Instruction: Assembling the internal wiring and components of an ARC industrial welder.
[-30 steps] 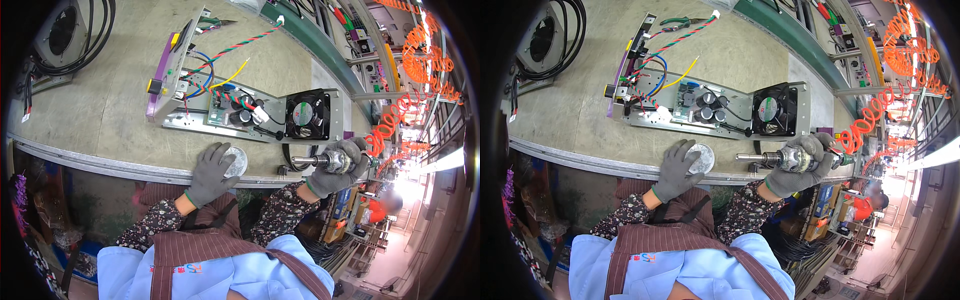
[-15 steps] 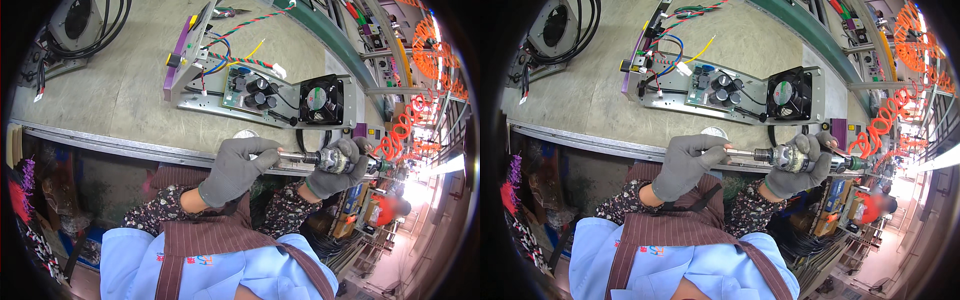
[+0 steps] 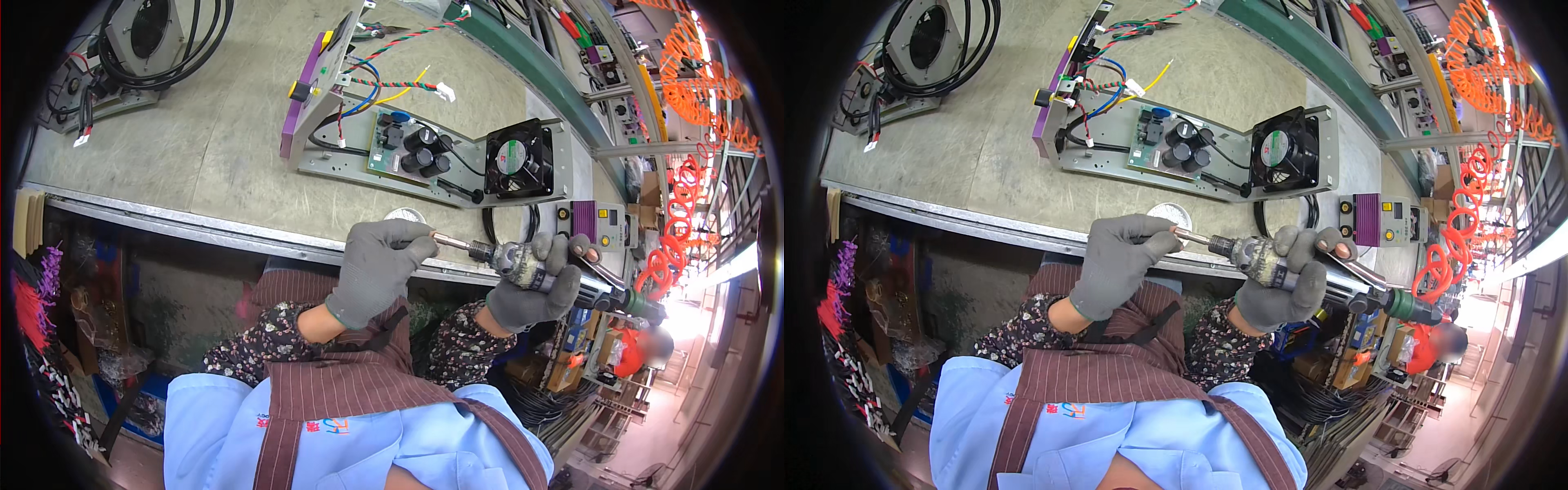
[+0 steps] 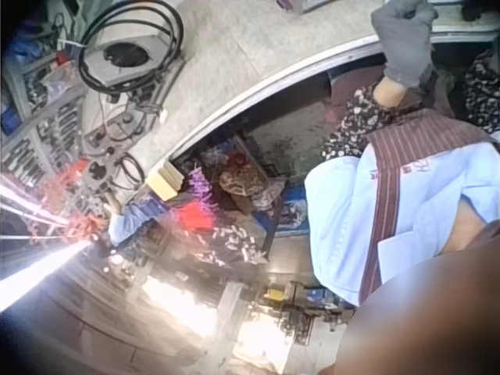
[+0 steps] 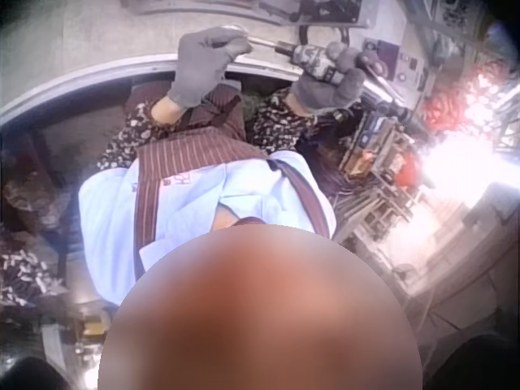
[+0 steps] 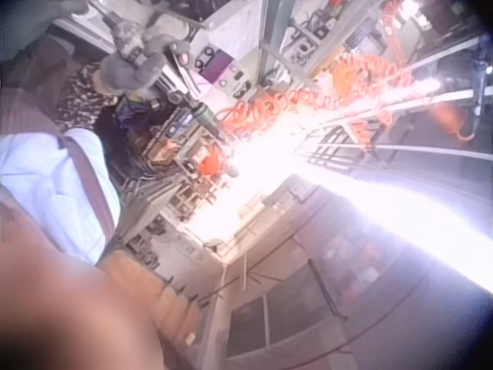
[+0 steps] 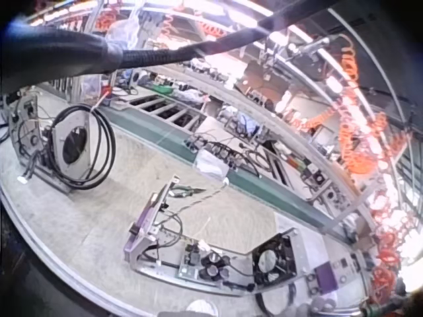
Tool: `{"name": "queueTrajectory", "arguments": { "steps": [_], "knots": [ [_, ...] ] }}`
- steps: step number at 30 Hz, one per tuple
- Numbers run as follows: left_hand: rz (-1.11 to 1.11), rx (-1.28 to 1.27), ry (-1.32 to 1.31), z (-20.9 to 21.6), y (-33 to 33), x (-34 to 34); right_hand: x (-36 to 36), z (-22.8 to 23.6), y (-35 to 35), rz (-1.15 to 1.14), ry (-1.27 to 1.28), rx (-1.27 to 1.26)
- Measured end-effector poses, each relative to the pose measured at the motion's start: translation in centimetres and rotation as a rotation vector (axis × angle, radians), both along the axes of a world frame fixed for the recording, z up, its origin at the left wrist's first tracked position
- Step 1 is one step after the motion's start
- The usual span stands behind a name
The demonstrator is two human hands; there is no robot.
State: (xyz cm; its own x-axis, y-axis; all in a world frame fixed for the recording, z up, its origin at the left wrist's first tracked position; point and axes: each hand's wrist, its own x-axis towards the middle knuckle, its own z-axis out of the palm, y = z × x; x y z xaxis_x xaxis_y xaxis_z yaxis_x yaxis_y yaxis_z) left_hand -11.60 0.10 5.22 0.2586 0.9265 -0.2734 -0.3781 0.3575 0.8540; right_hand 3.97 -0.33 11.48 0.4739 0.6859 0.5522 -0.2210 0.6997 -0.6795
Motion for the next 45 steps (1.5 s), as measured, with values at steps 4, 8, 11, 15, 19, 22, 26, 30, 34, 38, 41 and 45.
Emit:
{"name": "queueTrajectory", "arguments": {
  "steps": [4,8,11,15,19,22,26,30,34,38,41,45],
  "knots": [
    [-0.003,0.015,-0.009,-1.2,0.2,0.1,-0.3,-0.2,-0.3,0.013,-0.054,0.006],
    [-0.104,-0.030,-0.157,-1.8,0.5,-0.4,-0.1,-0.1,-0.6,0.069,-0.083,0.031],
    [-0.181,0.008,-0.183,-1.6,0.8,-1.1,-0.1,0.1,-0.8,0.094,-0.031,0.050],
    [-0.252,0.064,-0.094,-1.0,1.0,-1.9,-0.1,-0.1,-0.8,0.091,0.063,0.033],
    [-0.279,0.012,-0.058,-0.9,0.9,-1.9,-0.1,-0.5,-0.9,0.072,-0.042,0.049],
    [-0.237,0.034,-0.038,-1.3,0.6,-1.7,-0.3,-0.8,-1.1,0.027,-0.151,0.036],
    [-0.205,-0.050,-0.050,-1.9,0.2,-1.4,-0.7,-1.1,-1.3,0.091,-0.201,0.083],
    [-0.185,-0.116,-0.094,-2.5,0.4,-1.3,-0.8,-1.3,-1.2,0.148,-0.243,0.104],
    [-0.279,-0.060,-0.148,-3.0,0.7,-1.7,-0.6,-1.1,-1.3,0.179,-0.143,0.087],
    [-0.330,-0.066,-0.225,-3.1,0.5,-2.0,-0.5,-1.1,-1.4,0.157,-0.033,0.018],
    [-0.305,-0.119,-0.298,-3.0,0.3,-2.1,-0.4,-1.4,-1.4,0.126,0.024,0.002],
    [-0.262,-0.197,-0.366,-2.8,0.0,-2.1,-0.1,-2.0,-1.5,0.062,0.086,-0.053]
  ]
}}
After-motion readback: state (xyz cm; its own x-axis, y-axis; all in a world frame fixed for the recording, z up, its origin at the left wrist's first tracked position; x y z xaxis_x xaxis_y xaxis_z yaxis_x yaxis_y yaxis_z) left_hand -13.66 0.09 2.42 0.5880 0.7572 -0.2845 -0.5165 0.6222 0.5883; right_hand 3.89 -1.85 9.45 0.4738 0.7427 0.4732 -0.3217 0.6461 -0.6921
